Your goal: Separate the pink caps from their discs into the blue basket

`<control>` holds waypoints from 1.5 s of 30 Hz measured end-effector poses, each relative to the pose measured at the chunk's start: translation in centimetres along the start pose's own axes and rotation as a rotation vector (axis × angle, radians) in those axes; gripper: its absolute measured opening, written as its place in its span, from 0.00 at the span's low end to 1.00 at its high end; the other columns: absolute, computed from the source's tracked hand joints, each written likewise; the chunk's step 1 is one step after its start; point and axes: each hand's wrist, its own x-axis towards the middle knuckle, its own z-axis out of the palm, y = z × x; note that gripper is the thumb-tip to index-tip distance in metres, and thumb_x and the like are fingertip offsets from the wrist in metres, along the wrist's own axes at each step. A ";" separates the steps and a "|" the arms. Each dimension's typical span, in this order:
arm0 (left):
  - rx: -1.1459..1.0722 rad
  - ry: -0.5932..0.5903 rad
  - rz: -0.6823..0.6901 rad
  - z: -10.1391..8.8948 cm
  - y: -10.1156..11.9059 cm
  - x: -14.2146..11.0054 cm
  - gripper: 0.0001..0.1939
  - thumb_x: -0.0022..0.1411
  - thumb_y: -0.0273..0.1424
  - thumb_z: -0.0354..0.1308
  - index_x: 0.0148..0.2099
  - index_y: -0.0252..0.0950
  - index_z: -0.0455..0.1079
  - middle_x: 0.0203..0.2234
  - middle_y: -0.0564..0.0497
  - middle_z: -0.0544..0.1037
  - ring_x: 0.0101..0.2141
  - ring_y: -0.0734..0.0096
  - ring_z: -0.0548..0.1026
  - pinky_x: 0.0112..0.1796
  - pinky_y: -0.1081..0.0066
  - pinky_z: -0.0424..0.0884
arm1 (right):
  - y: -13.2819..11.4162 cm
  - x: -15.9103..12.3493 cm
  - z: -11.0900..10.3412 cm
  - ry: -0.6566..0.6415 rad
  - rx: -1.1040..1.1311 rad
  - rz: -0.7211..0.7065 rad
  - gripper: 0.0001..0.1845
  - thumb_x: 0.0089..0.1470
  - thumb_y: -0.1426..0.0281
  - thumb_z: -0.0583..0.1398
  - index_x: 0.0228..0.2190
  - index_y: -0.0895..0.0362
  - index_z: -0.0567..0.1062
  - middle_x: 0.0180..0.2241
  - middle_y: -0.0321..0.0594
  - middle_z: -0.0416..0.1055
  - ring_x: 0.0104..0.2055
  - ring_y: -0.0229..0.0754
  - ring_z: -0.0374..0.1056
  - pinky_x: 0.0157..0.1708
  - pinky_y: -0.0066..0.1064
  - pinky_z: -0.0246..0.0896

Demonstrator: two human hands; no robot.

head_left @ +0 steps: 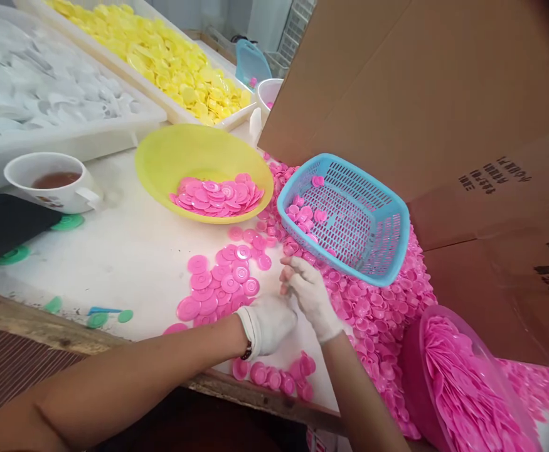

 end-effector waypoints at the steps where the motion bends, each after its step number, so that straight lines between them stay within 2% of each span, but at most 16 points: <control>1: -0.013 0.022 0.008 0.0 -0.1 0.1 0.13 0.51 0.19 0.55 0.41 0.26 0.70 0.33 0.38 0.76 0.33 0.54 0.76 0.33 0.62 0.72 | 0.7 1.3 0.7 -0.029 -0.085 -0.006 0.16 0.48 0.64 0.57 0.40 0.56 0.69 0.25 0.32 0.63 0.20 0.32 0.60 0.20 0.25 0.55; 4: -0.036 0.077 0.055 0.1 -0.4 0.4 0.13 0.53 0.20 0.53 0.43 0.28 0.68 0.34 0.41 0.76 0.35 0.58 0.75 0.37 0.64 0.71 | 1.8 4.2 1.5 -0.059 -0.368 -0.068 0.17 0.46 0.66 0.58 0.40 0.56 0.70 0.22 0.30 0.60 0.21 0.32 0.55 0.20 0.24 0.51; 7: -0.084 0.145 0.101 0.4 -0.8 0.8 0.10 0.55 0.19 0.50 0.40 0.30 0.69 0.33 0.44 0.75 0.35 0.61 0.74 0.37 0.66 0.70 | 2.2 5.0 0.7 -0.065 -0.554 -0.130 0.09 0.43 0.68 0.60 0.31 0.56 0.70 0.21 0.30 0.59 0.23 0.34 0.55 0.23 0.25 0.50; 10: -0.078 0.213 0.122 0.8 -0.7 1.2 0.11 0.59 0.20 0.46 0.39 0.32 0.69 0.32 0.46 0.75 0.33 0.62 0.74 0.34 0.66 0.70 | 2.6 3.6 -0.9 -0.020 -0.571 -0.120 0.05 0.44 0.68 0.58 0.24 0.56 0.66 0.22 0.31 0.61 0.25 0.35 0.56 0.25 0.26 0.51; 14: 0.030 0.308 0.092 1.5 -0.3 1.6 0.15 0.62 0.20 0.40 0.45 0.30 0.65 0.38 0.42 0.72 0.35 0.59 0.74 0.30 0.64 0.71 | 3.3 0.6 -3.1 0.062 -0.447 -0.092 0.04 0.47 0.69 0.56 0.25 0.56 0.64 0.24 0.32 0.60 0.26 0.35 0.57 0.25 0.26 0.53; 18: 0.055 0.286 0.035 2.4 -0.2 2.0 0.17 0.61 0.19 0.39 0.48 0.31 0.63 0.40 0.41 0.71 0.31 0.61 0.74 0.26 0.65 0.71 | 3.2 -0.1 -3.6 0.040 -0.398 -0.103 0.04 0.48 0.70 0.55 0.28 0.57 0.68 0.25 0.34 0.62 0.27 0.36 0.59 0.28 0.27 0.55; 20: 0.053 0.271 0.020 2.6 -0.2 1.9 0.16 0.61 0.20 0.40 0.47 0.33 0.63 0.39 0.41 0.70 0.30 0.63 0.74 0.25 0.68 0.70 | 2.8 0.8 -3.3 -0.031 -0.444 -0.124 0.10 0.48 0.71 0.55 0.35 0.57 0.71 0.28 0.35 0.64 0.29 0.36 0.60 0.29 0.27 0.56; 23: 0.057 0.251 -0.006 2.5 0.1 1.5 0.13 0.60 0.20 0.43 0.42 0.34 0.66 0.38 0.43 0.70 0.29 0.64 0.73 0.24 0.70 0.67 | 2.0 2.5 -2.8 -0.161 -0.576 -0.210 0.20 0.50 0.72 0.56 0.46 0.55 0.71 0.31 0.37 0.65 0.32 0.37 0.61 0.32 0.28 0.58; 27: 0.045 0.195 -0.090 2.0 0.6 1.1 0.13 0.59 0.20 0.44 0.42 0.34 0.67 0.38 0.44 0.70 0.26 0.66 0.71 0.21 0.72 0.65 | 1.4 4.1 -2.2 -0.266 -0.816 -0.325 0.19 0.51 0.72 0.57 0.47 0.54 0.72 0.35 0.39 0.65 0.33 0.37 0.61 0.37 0.29 0.58; 30: 0.057 0.156 0.016 2.3 0.7 1.1 0.11 0.59 0.21 0.45 0.39 0.34 0.67 0.38 0.45 0.70 0.28 0.66 0.71 0.24 0.71 0.67 | 1.5 4.5 -1.8 -0.259 -0.864 -0.357 0.19 0.49 0.75 0.58 0.45 0.56 0.72 0.35 0.39 0.66 0.35 0.38 0.61 0.39 0.30 0.58; 33: 0.066 0.200 0.136 2.6 0.6 1.3 0.12 0.60 0.20 0.44 0.40 0.33 0.67 0.37 0.46 0.70 0.33 0.65 0.71 0.31 0.68 0.70 | 1.6 4.2 -1.8 -0.178 -0.784 -0.354 0.11 0.47 0.75 0.58 0.36 0.57 0.72 0.32 0.37 0.66 0.35 0.38 0.62 0.37 0.30 0.59; 36: 0.066 0.303 0.116 2.4 0.5 1.6 0.14 0.61 0.19 0.40 0.42 0.31 0.65 0.35 0.45 0.70 0.34 0.65 0.71 0.34 0.67 0.71 | 1.3 2.5 -2.5 -0.022 -0.544 -0.319 0.04 0.48 0.75 0.56 0.30 0.57 0.68 0.30 0.35 0.65 0.33 0.38 0.64 0.34 0.29 0.60; 38: 0.071 0.344 0.037 2.3 0.4 1.9 0.15 0.61 0.18 0.38 0.45 0.31 0.64 0.35 0.44 0.70 0.33 0.66 0.71 0.33 0.66 0.71 | 0.9 0.6 -3.3 0.098 -0.321 -0.260 0.03 0.49 0.74 0.55 0.30 0.56 0.66 0.28 0.34 0.65 0.31 0.37 0.65 0.30 0.28 0.60; 40: 0.055 0.337 0.004 2.5 0.4 2.2 0.15 0.61 0.19 0.39 0.46 0.31 0.62 0.35 0.44 0.69 0.33 0.66 0.71 0.33 0.67 0.71 | 0.8 -1.7 -4.3 0.185 -0.128 -0.211 0.04 0.50 0.72 0.56 0.31 0.56 0.65 0.27 0.32 0.65 0.28 0.35 0.66 0.27 0.27 0.61; 42: -0.001 0.304 0.053 2.8 0.5 2.2 0.13 0.60 0.20 0.43 0.45 0.31 0.63 0.36 0.45 0.69 0.34 0.67 0.71 0.33 0.68 0.71 | 1.2 -4.1 -5.2 0.241 -0.018 -0.167 0.06 0.49 0.70 0.59 0.30 0.56 0.65 0.25 0.32 0.65 0.26 0.34 0.66 0.27 0.27 0.61; 45: -0.092 0.280 0.138 2.9 0.5 1.9 0.12 0.59 0.21 0.47 0.45 0.34 0.64 0.40 0.46 0.68 0.36 0.68 0.70 0.33 0.72 0.69 | 2.6 -7.1 -6.1 0.301 0.033 -0.057 0.08 0.49 0.67 0.60 0.30 0.57 0.65 0.24 0.31 0.64 0.23 0.33 0.65 0.24 0.24 0.60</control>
